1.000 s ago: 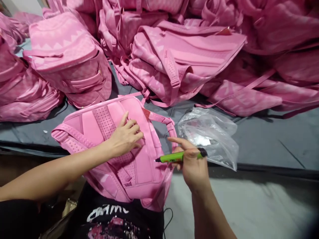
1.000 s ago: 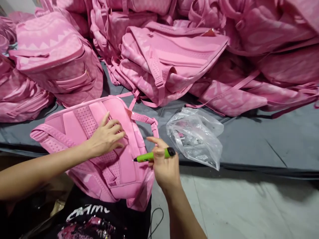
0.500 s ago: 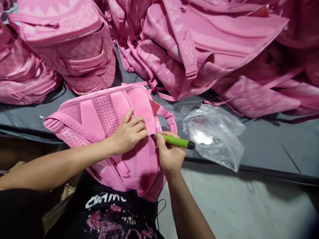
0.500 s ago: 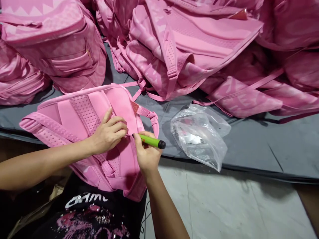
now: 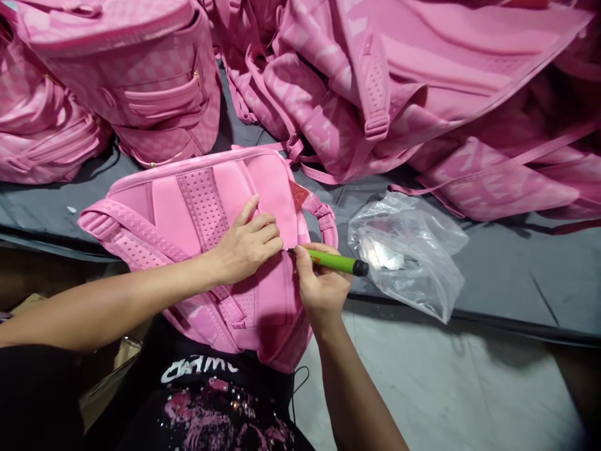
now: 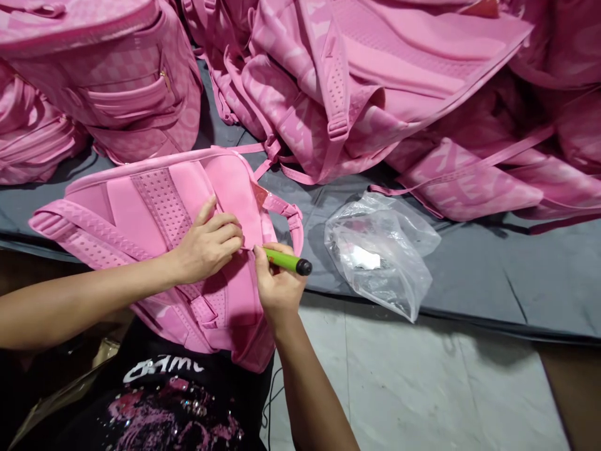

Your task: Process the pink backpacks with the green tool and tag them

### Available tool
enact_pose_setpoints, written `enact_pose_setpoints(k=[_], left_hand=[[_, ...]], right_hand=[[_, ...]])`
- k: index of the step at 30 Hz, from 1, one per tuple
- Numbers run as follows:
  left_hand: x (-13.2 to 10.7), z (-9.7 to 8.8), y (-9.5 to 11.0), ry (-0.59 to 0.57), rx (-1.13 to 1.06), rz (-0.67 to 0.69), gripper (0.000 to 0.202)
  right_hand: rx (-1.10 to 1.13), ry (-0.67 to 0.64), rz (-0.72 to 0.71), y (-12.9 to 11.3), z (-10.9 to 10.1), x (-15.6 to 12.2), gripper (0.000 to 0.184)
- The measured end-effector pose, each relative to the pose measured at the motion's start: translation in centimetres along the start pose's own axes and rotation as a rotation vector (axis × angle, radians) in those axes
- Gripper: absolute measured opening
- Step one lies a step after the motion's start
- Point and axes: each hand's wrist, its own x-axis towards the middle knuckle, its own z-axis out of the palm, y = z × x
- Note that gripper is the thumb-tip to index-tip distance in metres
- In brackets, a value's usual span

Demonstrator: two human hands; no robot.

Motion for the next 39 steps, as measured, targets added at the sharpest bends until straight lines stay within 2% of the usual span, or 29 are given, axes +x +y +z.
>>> enact_pose_setpoints(k=[9, 15, 22, 27, 31, 35, 37, 39], left_hand=[[0.1, 0.0, -0.1, -0.019, 0.018, 0.0, 0.018], [0.2, -0.2, 0.2, -0.084, 0.016, -0.024, 0.021], [0.4, -0.3, 0.3, -0.127, 0.027, -0.043, 0.024], [2.3, -2.9, -0.9, -0.336, 0.02, 0.097, 0.026], [3.9, -5.0, -3.4, -0.461, 0.011, 0.217, 0.023], [4.9, -6.8, -6.1, -0.612, 0.098, 0.046, 0.038], [5.3, -8.5, -5.9, -0.63, 0.093, -0.024, 0.039], [5.6, -11.2, -4.1, -0.566, 0.038, -0.039, 0.038]], right_hand=[[0.018, 0.001, 0.004, 0.2, 0.0, 0.2, 0.023], [0.027, -0.047, 0.001, 0.3, -0.2, 0.3, 0.023], [-0.122, -0.074, -0.13, 0.6, -1.0, 0.8, 0.028], [-0.132, -0.046, -0.155, 1.2, -0.9, 1.1, 0.038], [-0.112, -0.084, -0.17, 1.5, -1.2, 0.9, 0.042], [-0.076, -0.068, -0.159, 1.4, -1.9, -0.2, 0.041], [-0.003, -0.06, -0.234, 0.6, -1.7, -0.7, 0.038], [0.029, -0.017, -0.395, -1.0, -1.5, -0.9, 0.037]])
